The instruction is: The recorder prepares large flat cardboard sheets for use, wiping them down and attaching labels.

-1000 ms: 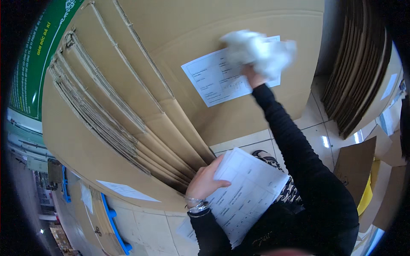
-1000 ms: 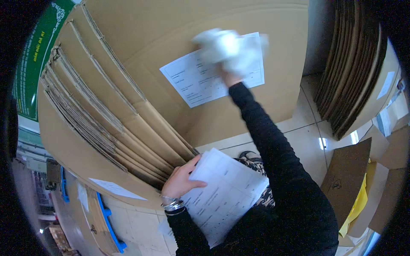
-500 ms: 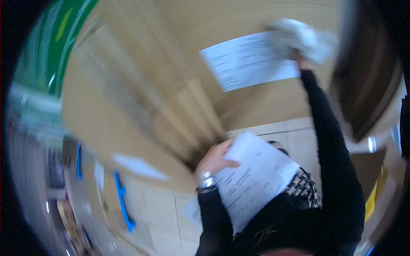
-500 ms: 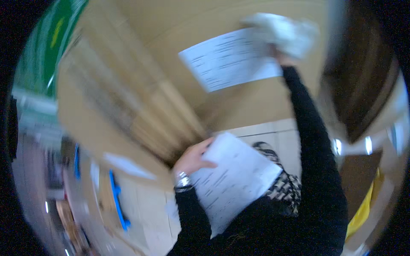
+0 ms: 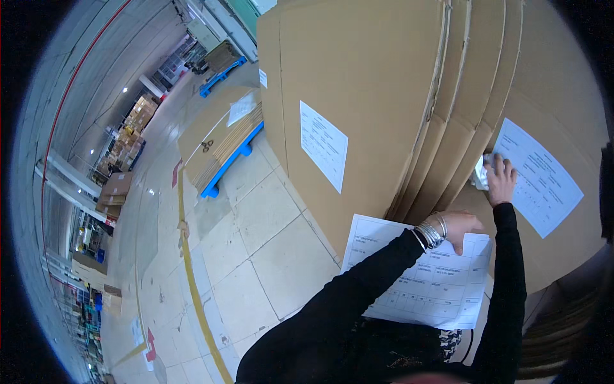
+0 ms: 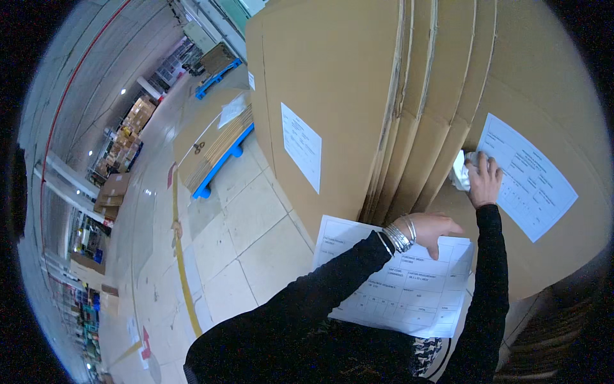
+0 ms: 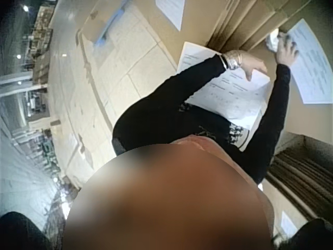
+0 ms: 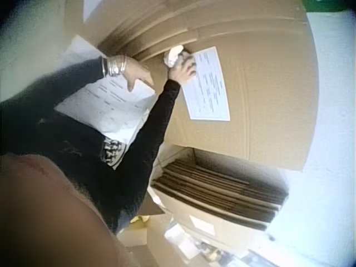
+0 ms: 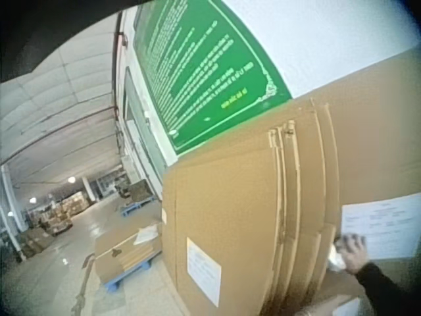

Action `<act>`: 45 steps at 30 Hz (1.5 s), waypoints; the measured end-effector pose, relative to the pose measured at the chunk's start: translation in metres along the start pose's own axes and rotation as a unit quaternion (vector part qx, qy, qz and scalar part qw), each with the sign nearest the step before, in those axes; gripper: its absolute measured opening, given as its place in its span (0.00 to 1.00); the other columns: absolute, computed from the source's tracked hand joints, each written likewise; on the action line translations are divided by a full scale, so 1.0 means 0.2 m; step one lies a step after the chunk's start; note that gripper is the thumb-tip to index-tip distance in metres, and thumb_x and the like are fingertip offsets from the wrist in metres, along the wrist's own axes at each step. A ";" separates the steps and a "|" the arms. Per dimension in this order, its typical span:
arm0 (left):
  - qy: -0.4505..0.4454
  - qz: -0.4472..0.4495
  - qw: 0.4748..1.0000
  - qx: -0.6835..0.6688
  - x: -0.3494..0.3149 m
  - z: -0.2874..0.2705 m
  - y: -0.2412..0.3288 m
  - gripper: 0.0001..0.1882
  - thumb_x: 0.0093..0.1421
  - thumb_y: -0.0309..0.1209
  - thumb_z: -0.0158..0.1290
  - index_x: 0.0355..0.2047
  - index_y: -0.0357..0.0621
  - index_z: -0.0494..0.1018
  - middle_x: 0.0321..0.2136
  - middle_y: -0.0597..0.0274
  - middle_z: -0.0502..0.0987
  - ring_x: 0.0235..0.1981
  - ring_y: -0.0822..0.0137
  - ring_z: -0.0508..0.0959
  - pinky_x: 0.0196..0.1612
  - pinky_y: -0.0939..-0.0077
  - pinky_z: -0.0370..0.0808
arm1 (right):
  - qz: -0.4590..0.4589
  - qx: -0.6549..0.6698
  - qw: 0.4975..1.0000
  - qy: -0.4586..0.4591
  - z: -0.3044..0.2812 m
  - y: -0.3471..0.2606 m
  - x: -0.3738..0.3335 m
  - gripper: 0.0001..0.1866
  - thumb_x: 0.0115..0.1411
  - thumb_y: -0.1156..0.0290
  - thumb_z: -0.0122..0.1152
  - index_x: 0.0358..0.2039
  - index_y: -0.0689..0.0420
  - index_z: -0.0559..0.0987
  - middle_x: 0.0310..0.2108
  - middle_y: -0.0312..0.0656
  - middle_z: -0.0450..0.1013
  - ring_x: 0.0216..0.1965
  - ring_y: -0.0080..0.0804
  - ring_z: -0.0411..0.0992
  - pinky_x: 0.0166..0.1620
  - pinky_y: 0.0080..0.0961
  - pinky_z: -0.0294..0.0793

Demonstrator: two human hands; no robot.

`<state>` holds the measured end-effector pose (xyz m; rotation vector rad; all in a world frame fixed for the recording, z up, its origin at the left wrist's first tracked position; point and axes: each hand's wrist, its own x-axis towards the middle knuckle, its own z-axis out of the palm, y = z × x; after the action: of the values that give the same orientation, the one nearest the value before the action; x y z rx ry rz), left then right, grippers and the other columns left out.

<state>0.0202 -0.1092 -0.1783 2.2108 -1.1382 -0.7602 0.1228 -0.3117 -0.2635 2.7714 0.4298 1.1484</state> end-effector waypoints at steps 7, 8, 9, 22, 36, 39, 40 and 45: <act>0.177 -0.084 0.980 0.023 -0.34 -0.06 -0.03 0.39 0.51 0.33 0.60 0.61 0.39 0.54 0.57 0.41 0.61 0.58 0.50 0.63 0.59 0.65 0.60 | 0.089 0.043 0.980 0.171 -0.28 0.31 0.53 0.32 0.34 0.65 0.69 0.46 0.43 0.74 0.56 0.42 0.63 0.52 0.49 0.62 0.48 0.47 0.62; 0.222 -0.104 0.969 -0.002 -0.47 -0.08 0.01 0.39 0.51 0.32 0.60 0.60 0.38 0.55 0.57 0.41 0.62 0.58 0.50 0.63 0.60 0.66 0.59 | 0.085 0.041 0.976 0.198 -0.30 0.30 0.58 0.30 0.38 0.64 0.66 0.46 0.41 0.73 0.52 0.42 0.65 0.49 0.46 0.63 0.46 0.44 0.63; 0.260 -0.100 0.958 0.066 -0.55 -0.07 -0.03 0.37 0.53 0.34 0.58 0.60 0.38 0.55 0.57 0.44 0.61 0.60 0.51 0.61 0.61 0.66 0.58 | 0.085 0.023 0.973 0.213 -0.29 0.31 0.58 0.27 0.40 0.64 0.64 0.46 0.41 0.73 0.51 0.42 0.65 0.49 0.45 0.63 0.45 0.43 0.64; 0.455 -0.115 0.856 0.214 -0.98 -0.15 -0.07 0.33 0.49 0.26 0.61 0.55 0.36 0.63 0.56 0.44 0.63 0.59 0.50 0.61 0.59 0.61 0.59 | 0.127 0.177 0.894 -0.392 0.08 0.07 -0.91 0.22 0.44 0.58 0.62 0.42 0.48 0.76 0.50 0.39 0.65 0.52 0.41 0.61 0.51 0.40 0.64; 0.460 0.120 0.794 0.379 0.15 -2.11 0.65 0.34 0.61 0.54 0.40 0.54 0.37 0.65 0.54 0.45 0.66 0.59 0.49 0.61 0.60 0.63 0.57 | 0.518 0.155 0.792 -0.283 -0.65 0.57 -2.00 0.41 0.36 0.71 0.73 0.54 0.59 0.67 0.52 0.53 0.64 0.55 0.50 0.61 0.58 0.39 0.60; 0.407 0.059 0.842 0.350 0.36 -2.21 0.62 0.39 0.59 0.62 0.31 0.55 0.43 0.65 0.56 0.47 0.63 0.59 0.49 0.60 0.60 0.64 0.57 | 0.455 0.166 0.869 0.105 -0.83 0.95 -1.51 0.36 0.49 0.75 0.63 0.59 0.60 0.60 0.60 0.51 0.57 0.62 0.47 0.53 0.63 0.34 0.51; 0.368 0.033 0.849 0.378 0.39 -2.23 0.62 0.41 0.58 0.65 0.27 0.56 0.46 0.64 0.58 0.48 0.62 0.59 0.50 0.60 0.60 0.64 0.57 | 0.441 0.069 0.887 0.118 -0.92 1.07 -1.36 0.34 0.54 0.71 0.60 0.60 0.61 0.59 0.61 0.49 0.55 0.63 0.43 0.52 0.63 0.34 0.50; 0.419 -0.051 0.853 0.306 0.45 -2.09 0.76 0.44 0.55 0.69 0.28 0.50 0.46 0.71 0.51 0.48 0.70 0.55 0.52 0.66 0.58 0.65 0.59 | 0.482 0.296 0.787 0.247 -0.94 1.45 -1.00 0.36 0.55 0.68 0.63 0.60 0.64 0.58 0.59 0.49 0.58 0.59 0.31 0.58 0.60 0.26 0.56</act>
<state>0.2702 -0.1771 0.1950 2.6596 -0.8442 0.6322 -0.0815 -0.6493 -0.2041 3.2161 -0.9192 2.3020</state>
